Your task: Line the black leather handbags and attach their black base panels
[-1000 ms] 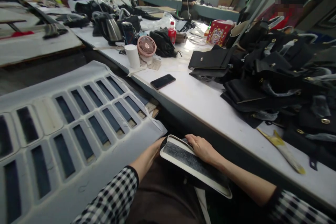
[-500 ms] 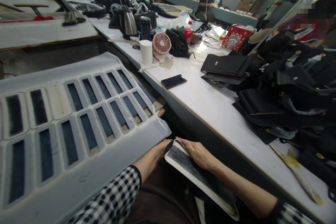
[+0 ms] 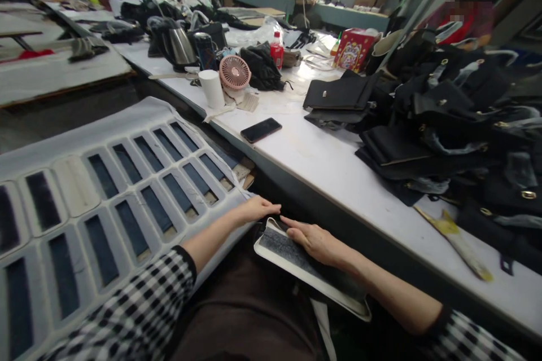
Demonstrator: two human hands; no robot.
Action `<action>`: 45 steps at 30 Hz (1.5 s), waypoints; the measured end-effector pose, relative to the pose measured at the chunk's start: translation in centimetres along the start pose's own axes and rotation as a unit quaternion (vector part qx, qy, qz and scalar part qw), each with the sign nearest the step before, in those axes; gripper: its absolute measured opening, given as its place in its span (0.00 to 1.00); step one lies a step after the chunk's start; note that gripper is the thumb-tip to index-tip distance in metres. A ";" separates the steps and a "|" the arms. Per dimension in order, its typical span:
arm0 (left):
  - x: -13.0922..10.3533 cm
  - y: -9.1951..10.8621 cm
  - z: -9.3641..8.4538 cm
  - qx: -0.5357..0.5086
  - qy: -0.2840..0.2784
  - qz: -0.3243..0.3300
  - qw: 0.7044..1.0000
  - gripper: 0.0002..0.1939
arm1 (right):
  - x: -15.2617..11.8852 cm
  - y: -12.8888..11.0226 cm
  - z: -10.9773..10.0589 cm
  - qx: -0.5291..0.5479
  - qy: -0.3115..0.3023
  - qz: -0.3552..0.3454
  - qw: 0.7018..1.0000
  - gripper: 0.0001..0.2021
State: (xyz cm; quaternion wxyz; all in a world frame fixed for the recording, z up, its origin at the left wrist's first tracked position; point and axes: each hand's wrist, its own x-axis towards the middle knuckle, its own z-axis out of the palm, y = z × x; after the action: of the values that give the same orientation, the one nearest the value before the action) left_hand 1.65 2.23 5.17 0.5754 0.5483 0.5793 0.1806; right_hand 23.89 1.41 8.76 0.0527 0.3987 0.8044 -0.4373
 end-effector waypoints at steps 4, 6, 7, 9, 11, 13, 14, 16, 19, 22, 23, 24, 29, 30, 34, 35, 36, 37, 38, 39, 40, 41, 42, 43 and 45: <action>-0.5 3.4 -1.0 0.083 -0.122 0.034 0.988 0.24 | -2.9 2.3 -1.1 0.040 -0.018 -0.002 0.999 0.26; -0.5 4.1 -0.9 0.162 -0.151 0.047 0.974 0.21 | -4.6 3.5 -1.8 0.055 -0.034 0.000 0.998 0.26; -0.4 4.3 -0.8 0.188 -0.154 0.048 0.969 0.20 | -5.5 4.1 -2.2 0.062 -0.041 0.004 0.997 0.25; -0.1 4.2 -0.9 0.202 -0.166 0.045 0.964 0.19 | -7.3 5.1 -2.7 0.079 -0.053 0.017 0.995 0.24; 0.3 3.8 -1.2 0.192 -0.188 0.036 0.963 0.19 | -8.8 5.8 -3.0 0.103 -0.054 0.033 0.993 0.23; 0.6 3.4 -1.5 0.172 -0.210 0.026 0.962 0.19 | -9.6 6.1 -2.9 0.129 -0.049 0.045 0.989 0.22; 0.7 3.3 -1.6 0.163 -0.221 0.021 0.961 0.19 | -9.7 6.1 -2.8 0.139 -0.045 0.051 0.988 0.22; 1.0 3.2 -1.7 0.148 -0.234 0.014 0.961 0.18 | -9.4 6.0 -2.7 0.151 -0.040 0.066 0.986 0.21; 1.1 3.5 -1.5 0.162 -0.234 0.018 0.958 0.17 | -8.3 5.6 -2.6 0.151 -0.033 0.079 0.985 0.20; 1.1 4.2 -1.2 0.202 -0.215 0.021 0.955 0.17 | -7.0 5.1 -2.6 0.148 -0.030 0.067 0.986 0.20; 1.1 4.5 -1.0 0.217 -0.209 0.021 0.953 0.17 | -6.5 4.9 -2.5 0.141 -0.031 0.062 0.988 0.20; 1.1 4.9 -0.9 0.232 -0.203 0.021 0.951 0.17 | -6.0 4.7 -2.4 0.131 -0.032 0.058 0.989 0.20; 1.4 6.3 0.2 0.312 -0.187 0.033 0.931 0.18 | -3.3 2.8 -1.5 0.077 -0.002 0.051 0.996 0.19; 1.4 6.4 0.4 0.324 -0.185 0.034 0.927 0.19 | -2.9 2.4 -1.5 0.074 0.004 0.051 0.996 0.19; 0.6 6.3 1.2 0.330 -0.136 0.104 0.928 0.22 | -3.1 1.3 -1.5 0.071 0.047 0.075 0.994 0.19; 0.0 6.3 1.6 0.324 -0.101 0.143 0.930 0.21 | -3.8 1.6 -1.3 0.081 0.093 0.082 0.989 0.20; -0.8 6.3 2.0 0.318 -0.059 0.185 0.928 0.19 | -4.8 2.1 -0.9 0.105 0.163 0.090 0.977 0.22; -1.8 6.4 2.6 0.312 -0.017 0.223 0.923 0.16 | -6.0 2.8 -0.2 0.156 0.255 0.108 0.948 0.23; -2.9 6.5 3.3 0.304 0.014 0.254 0.918 0.12 | -7.3 3.8 0.8 0.224 0.355 0.134 0.898 0.24; -4.0 6.6 4.1 0.296 0.033 0.278 0.913 0.08 | -8.6 4.8 2.1 0.297 0.443 0.166 0.829 0.25; -5.0 6.7 5.1 0.288 0.039 0.293 0.911 0.06 | -9.8 5.8 3.8 0.374 0.508 0.204 0.749 0.26; -5.9 6.8 6.2 0.281 0.033 0.304 0.910 0.05 | -10.7 6.7 5.8 0.428 0.540 0.238 0.685 0.27; -6.7 6.8 7.3 0.276 0.022 0.312 0.909 0.06 | -11.3 7.3 7.9 0.471 0.544 0.263 0.643 0.29; -7.2 6.8 8.5 0.275 0.011 0.318 0.907 0.06 | -11.4 7.7 10.0 0.510 0.531 0.278 0.617 0.29; -7.7 6.7 10.8 0.279 -0.006 0.328 0.903 0.06 | -10.5 7.8 13.7 0.589 0.482 0.279 0.586 0.28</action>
State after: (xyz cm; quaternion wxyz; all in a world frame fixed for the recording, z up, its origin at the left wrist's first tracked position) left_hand 11.77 -6.62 11.45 0.3112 0.8463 0.3899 0.1868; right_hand 32.76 -12.71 -0.22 -0.4697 0.6999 0.1277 -0.5227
